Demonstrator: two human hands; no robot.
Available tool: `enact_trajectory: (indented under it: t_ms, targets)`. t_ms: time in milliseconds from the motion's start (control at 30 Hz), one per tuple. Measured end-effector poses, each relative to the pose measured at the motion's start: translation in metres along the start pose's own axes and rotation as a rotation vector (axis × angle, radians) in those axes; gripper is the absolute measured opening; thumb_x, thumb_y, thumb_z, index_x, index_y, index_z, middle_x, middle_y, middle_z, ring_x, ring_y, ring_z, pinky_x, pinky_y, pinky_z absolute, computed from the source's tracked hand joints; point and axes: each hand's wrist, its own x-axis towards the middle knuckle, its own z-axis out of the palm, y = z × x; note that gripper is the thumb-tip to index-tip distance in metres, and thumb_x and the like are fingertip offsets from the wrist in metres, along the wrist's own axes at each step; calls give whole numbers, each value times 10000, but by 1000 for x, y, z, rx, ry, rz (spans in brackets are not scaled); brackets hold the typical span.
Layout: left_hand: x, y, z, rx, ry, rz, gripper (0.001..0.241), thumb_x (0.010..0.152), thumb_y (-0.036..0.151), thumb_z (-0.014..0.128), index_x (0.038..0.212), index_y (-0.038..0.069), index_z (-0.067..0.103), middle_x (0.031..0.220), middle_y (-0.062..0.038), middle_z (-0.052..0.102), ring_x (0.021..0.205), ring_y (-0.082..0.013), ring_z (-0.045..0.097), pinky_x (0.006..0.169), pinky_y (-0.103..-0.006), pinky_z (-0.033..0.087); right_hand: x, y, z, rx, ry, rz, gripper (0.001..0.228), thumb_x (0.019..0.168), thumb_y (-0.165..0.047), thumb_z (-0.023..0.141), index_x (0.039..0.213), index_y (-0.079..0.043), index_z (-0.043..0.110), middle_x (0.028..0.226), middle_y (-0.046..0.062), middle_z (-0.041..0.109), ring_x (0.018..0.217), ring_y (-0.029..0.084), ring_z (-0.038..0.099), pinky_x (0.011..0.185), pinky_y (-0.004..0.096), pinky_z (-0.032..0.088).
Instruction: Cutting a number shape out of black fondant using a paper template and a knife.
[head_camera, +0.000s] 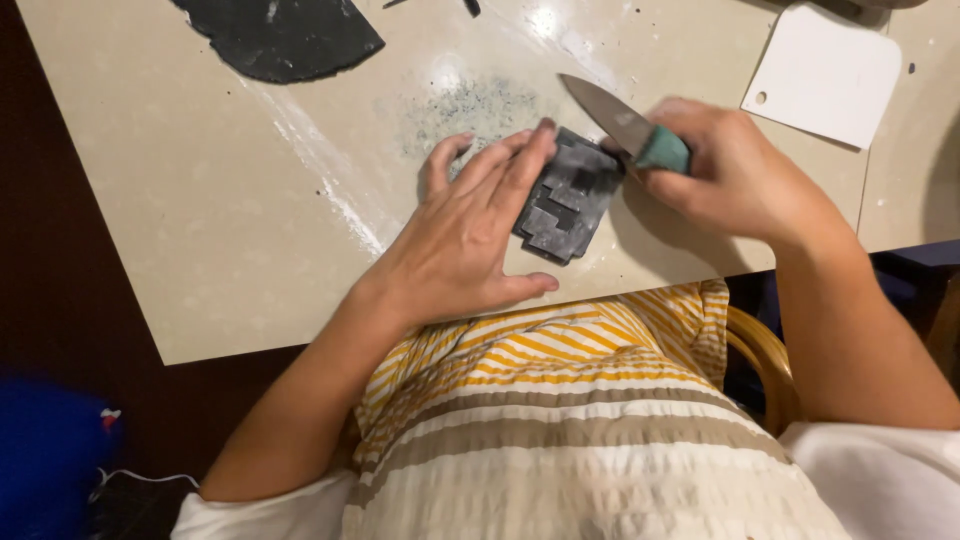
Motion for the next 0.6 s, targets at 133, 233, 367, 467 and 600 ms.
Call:
enact_trajectory:
  t_ms: [133, 233, 367, 467, 600]
  targets:
    - [14, -3, 1, -71, -106, 118, 1331, 697, 527, 909, 1588, -6, 76, 1582, -188, 441, 1483, -312, 359, 1192, -603, 163, -45, 1, 19, 352, 12, 298, 376, 884, -44, 644, 1255, -52, 706, 959, -30, 683, 821, 52, 581, 701, 246, 481]
    - [23, -2, 1, -118, -223, 144, 1379, 667, 502, 922, 1603, 26, 28, 1515, -108, 512, 1485, -294, 369, 1207, -611, 158, -76, 2, 40, 575, 20, 447, 352, 923, -77, 672, 1269, -24, 708, 943, -36, 688, 814, 51, 572, 704, 241, 477]
    - [31, 0, 6, -134, -350, 153, 1401, 622, 448, 934, 1605, 73, 8, 1474, -53, 547, 1481, -273, 379, 1221, -610, 152, -104, 7, 41, 660, 79, 584, 383, 935, -109, 683, 1307, -19, 705, 916, -17, 668, 782, 75, 559, 678, 269, 469]
    - [25, -7, -2, -110, -252, 231, 1407, 603, 463, 933, 1609, 87, 25, 1542, -129, 474, 1465, -289, 384, 1216, -597, 174, -114, 7, 34, 543, 194, 475, 404, 971, -151, 664, 1352, -19, 632, 1003, -3, 666, 890, 74, 584, 781, 271, 495]
    - [-1, 1, -5, -6, -26, 197, 1183, 724, 485, 923, 1577, 93, 203, 1498, -159, 472, 1430, -330, 422, 1217, -558, 260, -107, -18, 23, -121, 212, 297, 395, 991, -185, 653, 1367, -69, 628, 1029, 98, 675, 880, 224, 640, 773, 352, 519]
